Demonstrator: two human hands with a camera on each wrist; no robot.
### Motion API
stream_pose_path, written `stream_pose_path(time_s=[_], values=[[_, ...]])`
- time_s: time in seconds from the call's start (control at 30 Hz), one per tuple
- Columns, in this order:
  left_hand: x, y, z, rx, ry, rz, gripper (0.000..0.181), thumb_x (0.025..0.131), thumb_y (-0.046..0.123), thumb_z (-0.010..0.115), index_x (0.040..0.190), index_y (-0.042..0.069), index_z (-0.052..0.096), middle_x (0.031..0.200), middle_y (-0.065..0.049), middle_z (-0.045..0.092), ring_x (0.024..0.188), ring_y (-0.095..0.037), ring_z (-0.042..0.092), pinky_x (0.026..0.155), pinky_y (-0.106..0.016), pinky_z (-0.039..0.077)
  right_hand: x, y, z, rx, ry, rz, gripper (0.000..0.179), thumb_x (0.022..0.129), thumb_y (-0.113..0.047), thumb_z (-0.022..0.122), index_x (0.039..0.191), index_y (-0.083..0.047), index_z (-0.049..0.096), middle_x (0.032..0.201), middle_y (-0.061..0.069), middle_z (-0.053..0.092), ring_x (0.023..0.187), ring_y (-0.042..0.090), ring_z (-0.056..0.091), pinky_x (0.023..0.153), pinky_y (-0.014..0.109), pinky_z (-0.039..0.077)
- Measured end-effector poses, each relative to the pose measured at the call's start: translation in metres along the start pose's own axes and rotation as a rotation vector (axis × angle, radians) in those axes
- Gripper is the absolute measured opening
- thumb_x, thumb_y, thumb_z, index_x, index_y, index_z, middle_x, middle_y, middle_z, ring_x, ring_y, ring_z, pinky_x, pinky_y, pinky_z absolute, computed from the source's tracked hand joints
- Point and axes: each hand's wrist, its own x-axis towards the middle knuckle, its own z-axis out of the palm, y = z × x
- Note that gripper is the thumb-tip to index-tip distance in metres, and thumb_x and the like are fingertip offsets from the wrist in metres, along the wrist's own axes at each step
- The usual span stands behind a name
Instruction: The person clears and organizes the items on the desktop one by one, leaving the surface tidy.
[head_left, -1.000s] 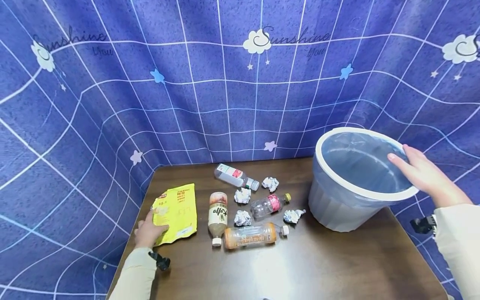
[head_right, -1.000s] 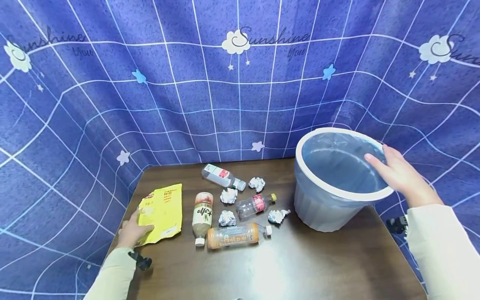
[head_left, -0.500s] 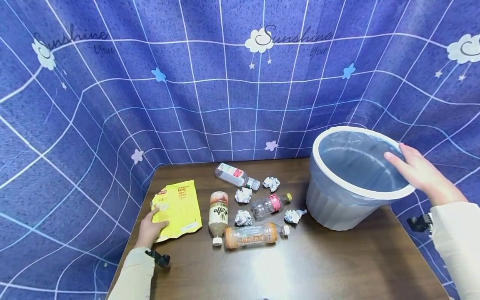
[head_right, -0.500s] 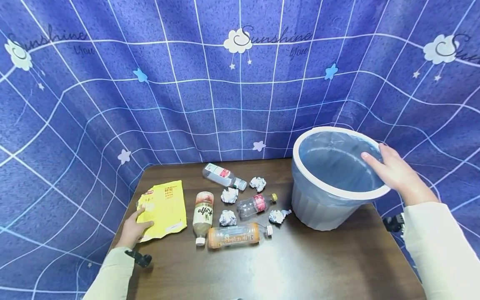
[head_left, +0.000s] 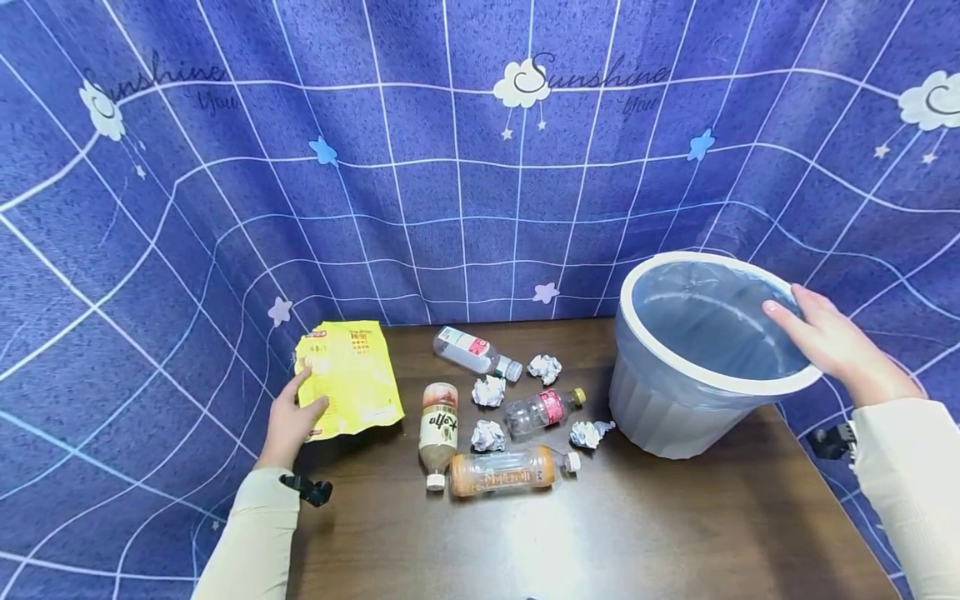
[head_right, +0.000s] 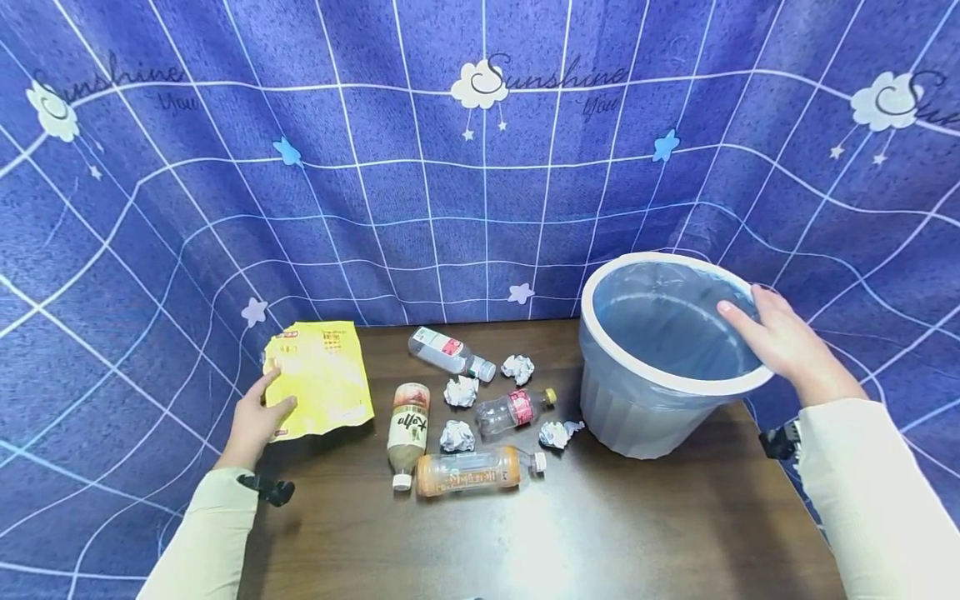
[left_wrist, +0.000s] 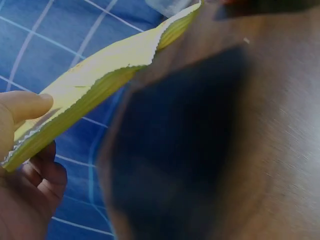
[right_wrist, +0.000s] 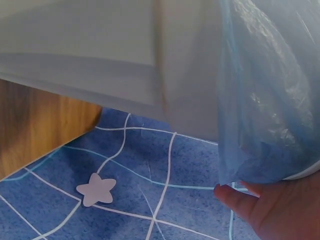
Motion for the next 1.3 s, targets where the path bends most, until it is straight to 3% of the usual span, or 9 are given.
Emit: stream_pose_path(time_s=[0.13,0.33,0.6,0.77,0.8,0.9,1.0,1.17,1.3], values=[[0.003,0.02,-0.003,-0.025,0.038,0.041,0.069,0.095,0.015,0.068,0.157,0.019,0.039,0.158,-0.017,0.038,0.121,-0.034,0.055,0.069,-0.019,0.055,0.002,-0.002,0.0,-0.004,-0.008,0.001,0.079,0.108,-0.043,0.031,0.15,0.021,0.007,0.148,0.05,0.013,0.14,0.065,0.011,0.114,0.071,0.011],[0.013,0.048,-0.003,-0.039,0.069,0.109,0.069,0.094,0.014,0.068,0.156,0.024,0.04,0.161,-0.008,0.036,0.146,-0.027,0.034,0.113,-0.04,0.039,0.004,-0.002,0.0,-0.011,-0.002,-0.005,0.079,0.108,-0.043,0.031,0.15,0.02,0.008,0.148,0.05,0.014,0.139,0.065,0.012,0.113,0.071,0.012],[0.024,0.085,0.005,-0.104,0.07,0.193,0.07,0.092,0.008,0.069,0.155,0.023,0.043,0.162,-0.007,0.035,0.15,-0.027,0.025,0.12,-0.047,0.026,0.005,0.0,0.001,-0.007,0.006,-0.019,0.079,0.108,-0.042,0.032,0.148,0.022,0.011,0.147,0.051,0.016,0.138,0.065,0.014,0.113,0.071,0.012],[0.029,0.113,0.011,-0.116,0.081,0.236,0.068,0.092,0.01,0.07,0.153,0.026,0.045,0.159,-0.002,0.04,0.146,-0.017,0.032,0.117,-0.041,0.033,0.005,0.0,0.001,-0.009,0.003,-0.01,0.079,0.108,-0.043,0.032,0.149,0.021,0.01,0.148,0.05,0.014,0.139,0.065,0.013,0.113,0.071,0.012],[0.029,0.12,0.013,-0.112,0.088,0.252,0.068,0.091,0.01,0.07,0.153,0.026,0.046,0.157,-0.003,0.043,0.137,-0.019,0.043,0.112,-0.038,0.039,0.005,0.0,0.001,-0.007,0.003,-0.008,0.08,0.108,-0.043,0.031,0.149,0.021,0.01,0.148,0.05,0.014,0.139,0.064,0.013,0.113,0.071,0.012],[0.03,0.135,0.018,-0.125,0.079,0.273,0.067,0.091,0.012,0.071,0.152,0.03,0.048,0.149,-0.007,0.05,0.09,-0.015,0.064,0.082,-0.033,0.059,0.005,0.0,0.001,-0.005,0.008,-0.012,0.079,0.108,-0.043,0.032,0.149,0.021,0.01,0.148,0.05,0.015,0.139,0.064,0.013,0.114,0.071,0.012],[0.029,0.147,0.021,-0.19,0.026,0.293,0.067,0.092,0.012,0.07,0.151,0.032,0.048,0.142,-0.014,0.052,0.055,-0.009,0.055,0.047,-0.032,0.057,0.005,-0.001,0.001,-0.003,0.009,-0.017,0.079,0.108,-0.043,0.032,0.149,0.021,0.01,0.148,0.05,0.015,0.14,0.064,0.013,0.114,0.07,0.011],[0.023,0.16,0.025,-0.271,-0.061,0.305,0.066,0.093,0.011,0.071,0.15,0.035,0.048,0.125,-0.023,0.061,0.067,-0.01,0.067,0.045,-0.039,0.057,0.005,-0.002,0.001,0.001,0.011,-0.017,0.079,0.108,-0.043,0.032,0.149,0.022,0.011,0.148,0.05,0.016,0.139,0.064,0.013,0.114,0.071,0.011],[0.02,0.168,0.029,-0.278,-0.064,0.354,0.066,0.091,0.007,0.073,0.149,0.029,0.051,0.129,-0.018,0.059,0.07,-0.009,0.067,0.053,-0.03,0.059,0.004,-0.002,0.0,0.004,0.01,-0.014,0.079,0.108,-0.043,0.032,0.149,0.022,0.012,0.148,0.05,0.015,0.139,0.064,0.013,0.114,0.071,0.012]])
